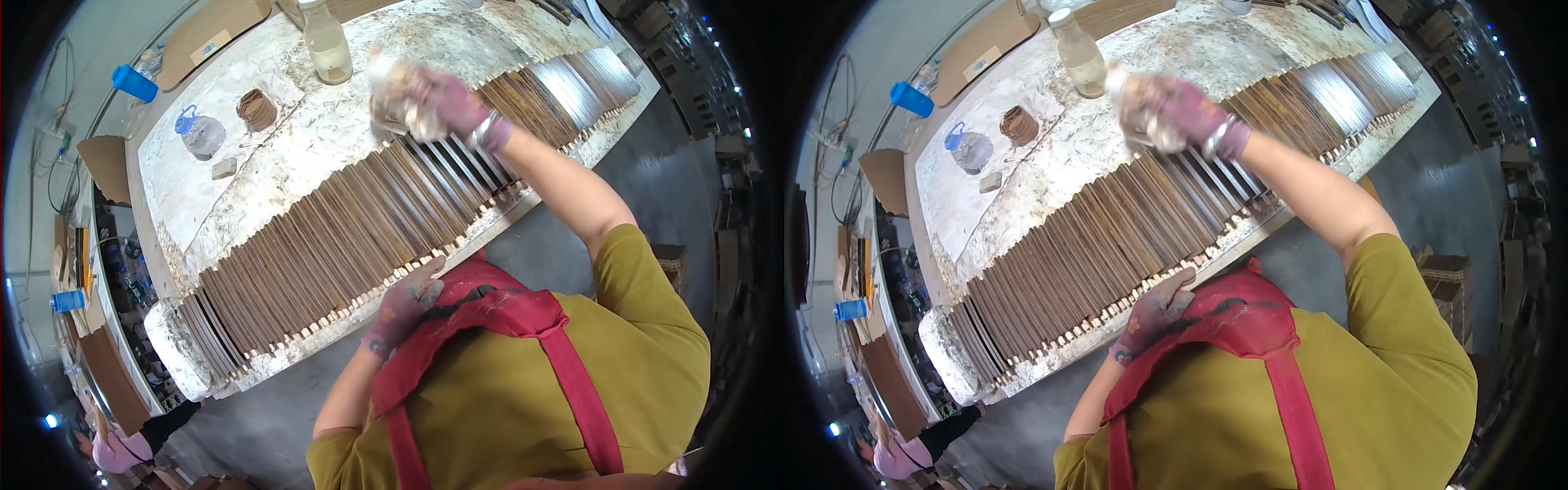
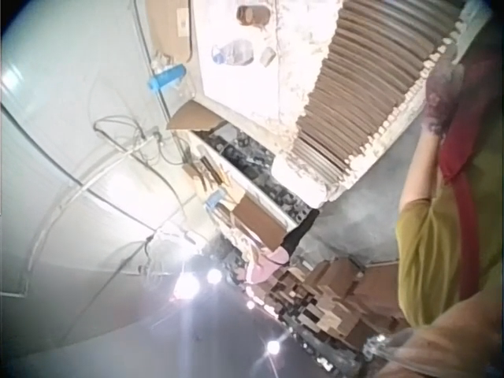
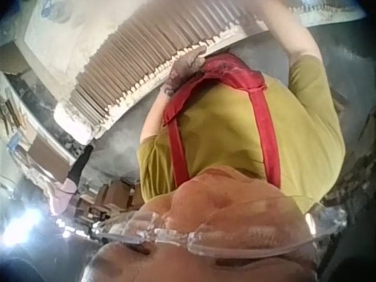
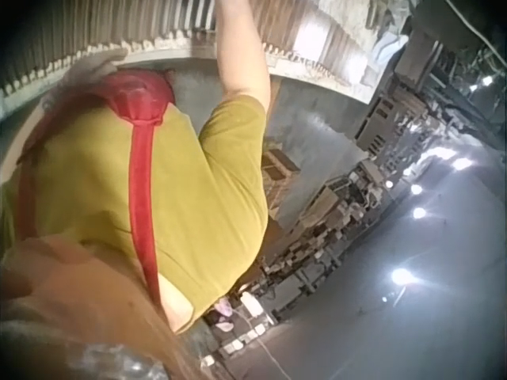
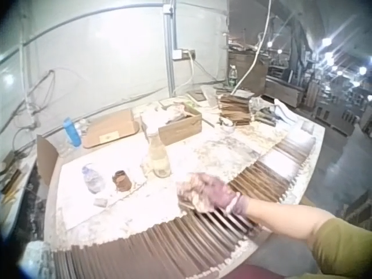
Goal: The person polishes a long row of thin bamboo slats with a handheld block and a cloth. They apply a liquid from a bottle to the cloth and wipe down the individual slats one after another.
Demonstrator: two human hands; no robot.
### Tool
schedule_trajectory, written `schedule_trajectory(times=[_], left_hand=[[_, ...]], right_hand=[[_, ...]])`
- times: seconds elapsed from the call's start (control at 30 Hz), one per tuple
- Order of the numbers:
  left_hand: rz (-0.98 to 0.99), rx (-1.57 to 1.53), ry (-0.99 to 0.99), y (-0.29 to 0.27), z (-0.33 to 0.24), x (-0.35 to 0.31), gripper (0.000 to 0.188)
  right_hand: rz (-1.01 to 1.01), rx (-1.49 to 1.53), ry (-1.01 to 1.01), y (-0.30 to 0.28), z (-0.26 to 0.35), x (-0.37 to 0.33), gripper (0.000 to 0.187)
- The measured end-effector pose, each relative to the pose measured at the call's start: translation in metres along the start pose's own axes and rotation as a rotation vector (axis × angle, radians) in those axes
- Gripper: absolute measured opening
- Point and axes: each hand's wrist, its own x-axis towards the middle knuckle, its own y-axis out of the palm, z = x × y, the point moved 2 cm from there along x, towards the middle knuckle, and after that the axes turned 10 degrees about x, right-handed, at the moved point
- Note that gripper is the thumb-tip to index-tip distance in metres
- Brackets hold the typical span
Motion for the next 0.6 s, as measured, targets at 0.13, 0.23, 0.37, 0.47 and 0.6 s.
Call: schedule_trajectory(times=[0.13,0.23,0.37,0.47,0.6], left_hand=[[-0.009,0.131,0.094,-0.020,-0.025,-0.006,0.037],[-0.282,0.498,0.304,-0.023,-0.051,0.008,0.037],[-0.557,0.789,0.290,-0.024,-0.074,0.066,0.045],[-0.500,0.778,0.221,-0.013,-0.059,0.080,0.055],[-0.498,0.806,0.199,-0.013,-0.065,0.076,0.062]], right_hand=[[-0.077,0.156,-0.276,-0.068,0.035,-0.006,0.051],[0.081,-0.229,-0.246,-0.071,0.025,-0.029,0.051],[0.492,-1.086,-0.619,-0.018,-0.004,-0.043,0.044],[0.664,-1.090,-0.752,-0.008,-0.035,-0.023,0.037],[0.532,-1.299,-0.587,-0.008,-0.019,0.042,0.038]])
